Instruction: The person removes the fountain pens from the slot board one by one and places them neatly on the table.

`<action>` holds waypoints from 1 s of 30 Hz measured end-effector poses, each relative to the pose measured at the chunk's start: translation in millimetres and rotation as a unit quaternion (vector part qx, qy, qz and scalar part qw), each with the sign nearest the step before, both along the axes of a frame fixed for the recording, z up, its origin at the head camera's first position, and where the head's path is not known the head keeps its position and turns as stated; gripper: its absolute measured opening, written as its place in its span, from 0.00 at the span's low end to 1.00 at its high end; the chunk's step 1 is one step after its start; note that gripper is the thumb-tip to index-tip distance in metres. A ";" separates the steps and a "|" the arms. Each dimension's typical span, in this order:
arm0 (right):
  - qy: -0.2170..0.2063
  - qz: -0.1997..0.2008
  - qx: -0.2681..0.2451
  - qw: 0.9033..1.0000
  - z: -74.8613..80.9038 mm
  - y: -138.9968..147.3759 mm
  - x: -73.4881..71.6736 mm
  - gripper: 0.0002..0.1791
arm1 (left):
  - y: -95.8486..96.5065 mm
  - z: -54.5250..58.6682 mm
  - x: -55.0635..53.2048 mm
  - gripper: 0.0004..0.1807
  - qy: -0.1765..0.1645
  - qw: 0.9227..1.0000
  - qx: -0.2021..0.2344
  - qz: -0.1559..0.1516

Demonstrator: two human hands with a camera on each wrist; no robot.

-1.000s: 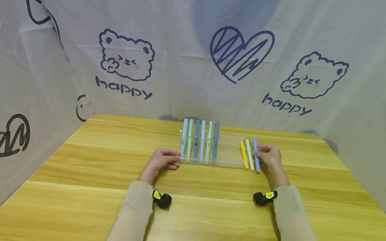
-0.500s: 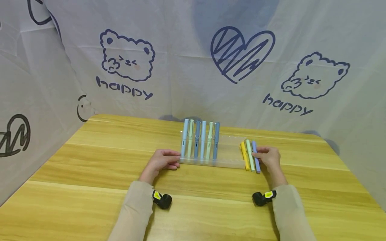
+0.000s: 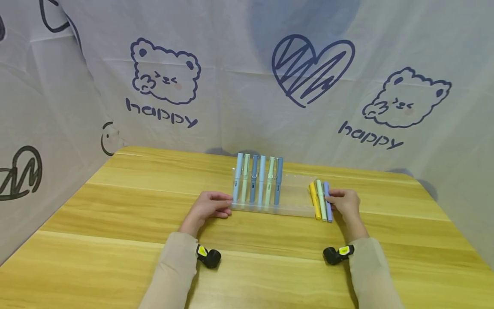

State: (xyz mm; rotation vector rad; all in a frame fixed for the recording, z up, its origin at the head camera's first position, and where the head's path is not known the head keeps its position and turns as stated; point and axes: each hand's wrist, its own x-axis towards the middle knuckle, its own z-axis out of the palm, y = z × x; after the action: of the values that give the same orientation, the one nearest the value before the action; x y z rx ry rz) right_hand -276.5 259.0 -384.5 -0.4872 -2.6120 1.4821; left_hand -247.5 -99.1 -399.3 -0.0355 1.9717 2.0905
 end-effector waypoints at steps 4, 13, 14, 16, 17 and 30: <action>-0.004 0.003 -0.008 1.000 2.2 0.0 1.5 0.18 | 0.6 -0.2 0.5 0.14 -0.001 1.000 0.002 0.000; 0.001 0.006 -0.013 1.000 5.5 2.2 3.7 0.18 | 1.3 -0.8 0.1 0.14 -0.002 1.000 0.004 -0.001; 0.002 0.004 -0.012 1.000 5.5 2.7 3.4 0.18 | 1.3 -0.8 -0.1 0.14 -0.002 1.000 0.005 -0.001; 0.004 0.001 -0.009 1.000 6.1 3.3 2.9 0.17 | 1.2 -0.8 -0.3 0.14 -0.002 1.000 0.005 -0.002; 0.004 -0.002 -0.007 1.000 6.4 3.4 2.6 0.17 | 1.1 -0.9 -0.4 0.14 -0.002 1.000 0.005 -0.001; 0.051 0.008 -0.090 0.995 20.0 -4.6 11.5 0.17 | 0.5 1.6 0.7 0.14 -0.004 1.000 0.001 0.001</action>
State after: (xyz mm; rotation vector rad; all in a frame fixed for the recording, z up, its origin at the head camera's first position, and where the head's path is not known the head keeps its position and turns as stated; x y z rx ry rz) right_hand -265.0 254.4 -364.5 -0.3956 -2.4238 1.7104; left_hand -246.8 -98.6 -397.7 -0.0442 1.9665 2.0895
